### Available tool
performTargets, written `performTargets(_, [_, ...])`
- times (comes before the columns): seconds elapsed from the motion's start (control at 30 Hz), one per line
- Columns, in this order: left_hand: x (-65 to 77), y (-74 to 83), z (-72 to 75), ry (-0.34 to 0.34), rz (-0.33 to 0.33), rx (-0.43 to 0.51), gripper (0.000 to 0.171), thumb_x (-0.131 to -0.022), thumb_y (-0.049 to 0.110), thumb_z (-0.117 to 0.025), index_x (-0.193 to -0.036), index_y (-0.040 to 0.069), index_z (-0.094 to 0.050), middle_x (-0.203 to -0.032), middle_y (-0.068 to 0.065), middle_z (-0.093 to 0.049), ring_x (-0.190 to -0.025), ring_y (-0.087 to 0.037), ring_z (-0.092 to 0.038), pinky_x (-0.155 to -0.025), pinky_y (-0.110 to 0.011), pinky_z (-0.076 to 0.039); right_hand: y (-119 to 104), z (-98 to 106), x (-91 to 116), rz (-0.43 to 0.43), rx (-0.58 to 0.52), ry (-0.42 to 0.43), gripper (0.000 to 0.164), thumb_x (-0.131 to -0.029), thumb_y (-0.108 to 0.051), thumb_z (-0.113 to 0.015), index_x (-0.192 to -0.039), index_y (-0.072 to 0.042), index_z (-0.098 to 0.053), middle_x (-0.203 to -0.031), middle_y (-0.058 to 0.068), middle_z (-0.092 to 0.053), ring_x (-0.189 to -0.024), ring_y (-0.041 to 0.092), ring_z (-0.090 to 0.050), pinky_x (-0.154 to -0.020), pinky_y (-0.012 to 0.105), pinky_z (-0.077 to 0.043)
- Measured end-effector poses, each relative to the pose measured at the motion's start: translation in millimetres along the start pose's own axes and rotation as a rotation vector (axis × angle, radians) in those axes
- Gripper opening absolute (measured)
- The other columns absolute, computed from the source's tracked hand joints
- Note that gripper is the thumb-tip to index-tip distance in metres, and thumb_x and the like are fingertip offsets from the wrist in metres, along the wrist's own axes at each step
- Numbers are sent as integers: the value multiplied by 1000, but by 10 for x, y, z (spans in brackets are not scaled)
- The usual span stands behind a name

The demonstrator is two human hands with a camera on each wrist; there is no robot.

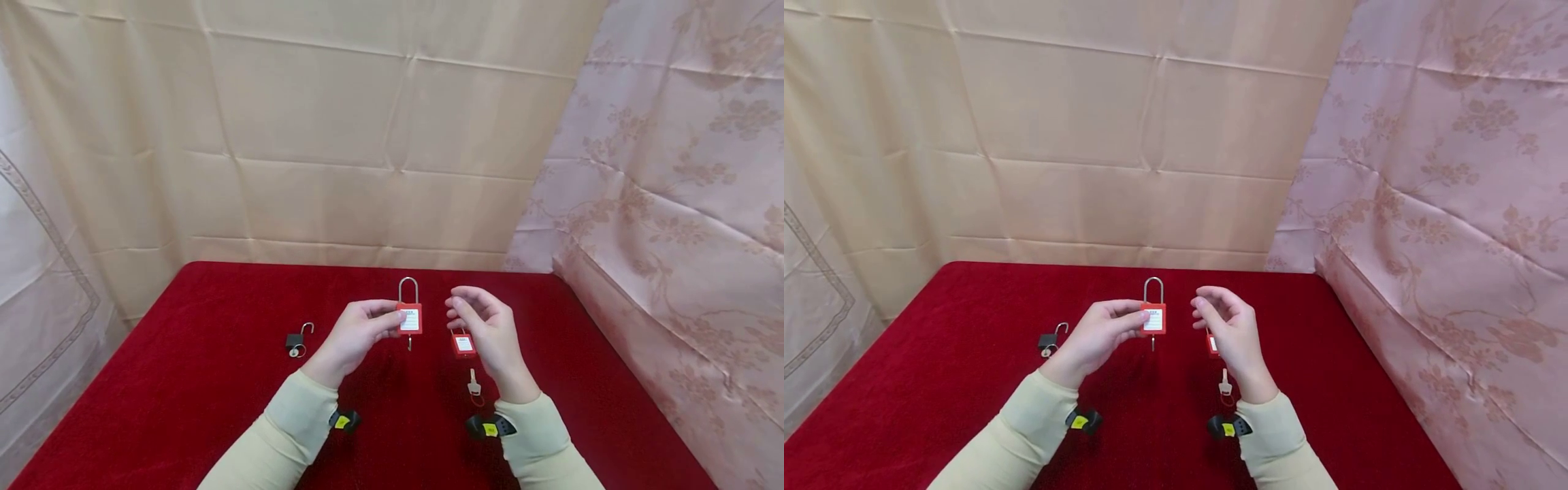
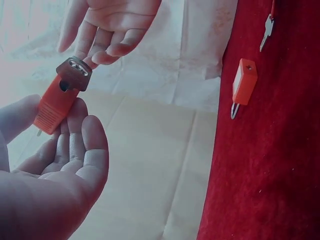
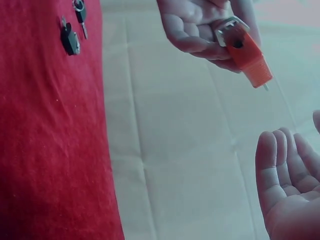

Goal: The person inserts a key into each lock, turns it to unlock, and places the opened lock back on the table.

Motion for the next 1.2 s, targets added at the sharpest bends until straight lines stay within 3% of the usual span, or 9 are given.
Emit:
performTargets(0.2, [3,-68,-129,-47,2,-32,35,-94,10,-72,-124,-7,-68,-105,-14,-72,-84,-20,-67,-86,-40,-56,23,17,-11,-24,31,-4,30,-99,-10,-67,-126,3,-65,-111,22,-69,-85,24,-69,-75,35,-60])
performTargets(0.37, [22,-118,-255,-90,5,-58,34,-93,12,-73,-121,-7,-69,-103,-13,-73,-84,-19,-67,-84,-37,-57,74,-24,-7,-62,27,-22,30,-98,-9,-68,-126,2,-65,-108,19,-71,-86,29,-68,-77,36,-60])
performTargets(0.53, [44,-161,-356,-132,9,-74,34,-94,11,-71,-123,-8,-68,-104,-13,-72,-86,-19,-68,-84,-37,-57,166,-73,5,-106,43,-56,29,-98,-9,-69,-123,4,-67,-102,21,-70,-84,24,-68,-78,36,-59])
performTargets(0.73, [60,-193,-388,-138,21,-104,33,-94,12,-71,-122,-6,-69,-103,-11,-73,-90,-28,-69,-87,-43,-57,216,-108,10,-118,93,-80,24,-98,-12,-69,-116,4,-71,-89,16,-69,-76,19,-65,-74,34,-58])
performTargets(0.9, [52,-219,-403,-138,27,-108,32,-94,11,-72,-121,-6,-70,-101,-11,-73,-84,-20,-68,-82,-36,-58,232,-101,17,-137,106,-66,23,-98,-12,-69,-113,4,-72,-84,13,-69,-75,18,-64,-67,29,-56])
performTargets(1.2, [39,-267,-401,-135,52,-124,31,-94,14,-73,-121,-3,-71,-103,-10,-73,-85,-20,-68,-83,-38,-57,240,-90,11,-137,114,-54,19,-97,-11,-70,-110,2,-74,-91,29,-67,-75,18,-64,-65,28,-55])
Point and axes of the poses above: each hand's wrist, its own x-axis away from the middle knuckle, its own z-axis out of the back of the hand, y = z × x, the point moved 10 cm from there along -x, towards the middle knuckle
